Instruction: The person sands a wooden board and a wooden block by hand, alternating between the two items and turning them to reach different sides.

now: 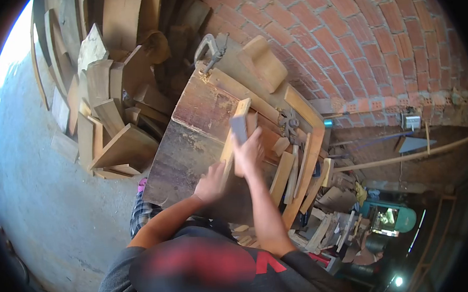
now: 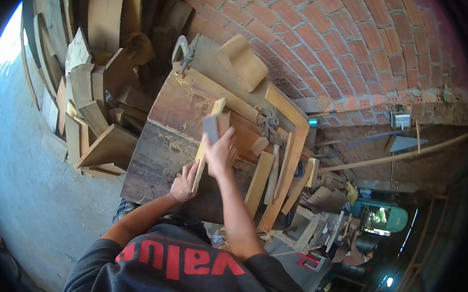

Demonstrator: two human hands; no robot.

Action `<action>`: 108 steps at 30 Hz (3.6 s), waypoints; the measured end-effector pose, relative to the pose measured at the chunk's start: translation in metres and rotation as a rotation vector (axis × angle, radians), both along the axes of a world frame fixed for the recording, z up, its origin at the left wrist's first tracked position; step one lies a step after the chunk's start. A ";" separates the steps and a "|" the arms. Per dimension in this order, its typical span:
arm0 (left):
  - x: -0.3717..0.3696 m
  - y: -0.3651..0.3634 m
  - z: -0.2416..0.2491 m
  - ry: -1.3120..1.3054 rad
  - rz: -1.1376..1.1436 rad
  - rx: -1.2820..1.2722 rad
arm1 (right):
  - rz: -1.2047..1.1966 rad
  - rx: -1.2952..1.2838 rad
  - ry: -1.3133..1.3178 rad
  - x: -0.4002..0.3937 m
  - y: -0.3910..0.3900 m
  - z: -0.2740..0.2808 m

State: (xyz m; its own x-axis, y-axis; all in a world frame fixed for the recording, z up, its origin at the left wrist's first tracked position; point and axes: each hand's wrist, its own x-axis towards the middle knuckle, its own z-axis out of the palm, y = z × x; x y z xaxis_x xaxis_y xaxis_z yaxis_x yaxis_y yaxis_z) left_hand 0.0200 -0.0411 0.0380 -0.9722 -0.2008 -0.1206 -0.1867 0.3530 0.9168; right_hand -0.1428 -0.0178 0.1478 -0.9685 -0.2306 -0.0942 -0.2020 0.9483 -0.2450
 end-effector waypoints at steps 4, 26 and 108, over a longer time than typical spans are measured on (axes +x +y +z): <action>0.000 0.005 -0.012 0.102 0.047 -0.057 | -0.002 0.001 0.076 -0.113 -0.052 -0.001; 0.000 0.007 -0.014 0.055 0.040 -0.177 | -0.013 -0.041 0.010 -0.131 -0.058 -0.003; 0.000 0.008 -0.021 0.202 0.083 -0.234 | -0.048 -0.175 -0.026 -0.123 -0.045 -0.005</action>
